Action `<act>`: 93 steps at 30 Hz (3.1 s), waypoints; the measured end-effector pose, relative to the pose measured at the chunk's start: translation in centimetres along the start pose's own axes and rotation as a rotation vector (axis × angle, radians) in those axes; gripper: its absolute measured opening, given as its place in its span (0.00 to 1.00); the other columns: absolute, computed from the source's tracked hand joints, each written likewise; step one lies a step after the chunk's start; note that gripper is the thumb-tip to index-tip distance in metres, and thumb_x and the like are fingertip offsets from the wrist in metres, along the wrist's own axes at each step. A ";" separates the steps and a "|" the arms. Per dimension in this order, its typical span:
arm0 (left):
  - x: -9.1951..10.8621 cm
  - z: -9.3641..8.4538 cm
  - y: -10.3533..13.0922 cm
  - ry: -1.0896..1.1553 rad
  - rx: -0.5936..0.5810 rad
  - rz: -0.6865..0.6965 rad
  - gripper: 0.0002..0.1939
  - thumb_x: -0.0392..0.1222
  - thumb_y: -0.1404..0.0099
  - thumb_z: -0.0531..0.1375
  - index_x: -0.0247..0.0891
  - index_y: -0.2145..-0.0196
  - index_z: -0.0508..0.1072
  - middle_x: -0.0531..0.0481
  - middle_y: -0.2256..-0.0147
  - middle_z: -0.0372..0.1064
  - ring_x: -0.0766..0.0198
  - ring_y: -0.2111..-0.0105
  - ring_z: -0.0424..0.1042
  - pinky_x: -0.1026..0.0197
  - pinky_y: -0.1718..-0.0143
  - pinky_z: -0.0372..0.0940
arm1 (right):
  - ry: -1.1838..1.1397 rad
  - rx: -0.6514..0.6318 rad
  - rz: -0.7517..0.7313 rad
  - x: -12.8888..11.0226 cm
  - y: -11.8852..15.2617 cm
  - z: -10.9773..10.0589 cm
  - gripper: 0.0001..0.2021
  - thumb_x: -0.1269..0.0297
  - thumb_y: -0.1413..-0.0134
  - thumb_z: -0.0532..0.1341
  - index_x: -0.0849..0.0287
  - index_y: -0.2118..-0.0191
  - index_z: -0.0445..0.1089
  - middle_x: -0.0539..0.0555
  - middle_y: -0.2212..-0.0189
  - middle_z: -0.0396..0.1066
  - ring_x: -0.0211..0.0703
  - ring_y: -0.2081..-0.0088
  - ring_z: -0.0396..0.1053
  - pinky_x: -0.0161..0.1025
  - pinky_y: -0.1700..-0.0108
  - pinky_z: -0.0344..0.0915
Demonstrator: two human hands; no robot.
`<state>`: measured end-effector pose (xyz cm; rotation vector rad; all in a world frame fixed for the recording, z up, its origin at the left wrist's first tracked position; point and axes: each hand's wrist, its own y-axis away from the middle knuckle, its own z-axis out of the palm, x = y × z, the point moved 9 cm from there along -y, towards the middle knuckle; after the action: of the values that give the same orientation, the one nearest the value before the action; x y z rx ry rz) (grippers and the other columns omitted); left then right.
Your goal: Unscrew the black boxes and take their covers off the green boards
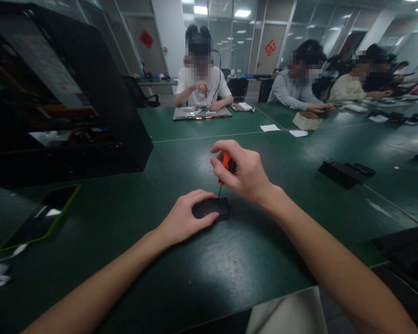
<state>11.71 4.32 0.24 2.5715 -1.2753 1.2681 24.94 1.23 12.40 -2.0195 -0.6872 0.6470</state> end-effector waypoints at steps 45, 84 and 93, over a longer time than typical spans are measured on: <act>-0.7 -1.4 1.3 -0.021 0.037 -0.050 0.19 0.44 0.38 0.71 0.41 0.50 0.76 0.48 0.52 0.76 0.53 0.51 0.73 0.50 0.47 0.65 | 0.075 -0.918 -0.006 -2.7 -4.0 2.5 0.07 0.66 0.38 0.62 0.60 0.58 0.76 0.55 0.62 0.77 0.44 0.62 0.72 0.38 0.61 0.62; 0.0 -1.5 1.4 -0.038 0.045 0.001 0.19 0.44 0.36 0.71 0.41 0.50 0.74 0.48 0.52 0.77 0.53 0.52 0.74 0.51 0.48 0.66 | -0.185 -0.994 -0.088 -5.1 -3.7 2.6 0.04 0.70 0.42 0.63 0.58 0.61 0.73 0.50 0.65 0.75 0.39 0.65 0.69 0.36 0.62 0.60; -0.2 -1.4 1.4 -0.059 0.049 0.003 0.18 0.44 0.36 0.70 0.42 0.51 0.75 0.49 0.53 0.77 0.53 0.52 0.74 0.51 0.48 0.67 | -0.202 -0.991 -0.108 -5.6 -3.7 3.1 0.07 0.65 0.35 0.60 0.58 0.60 0.76 0.51 0.66 0.76 0.39 0.65 0.70 0.36 0.63 0.60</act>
<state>9.77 3.95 0.63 2.6608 -1.2747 1.2481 18.08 0.85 15.09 -2.7898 -1.4272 0.4824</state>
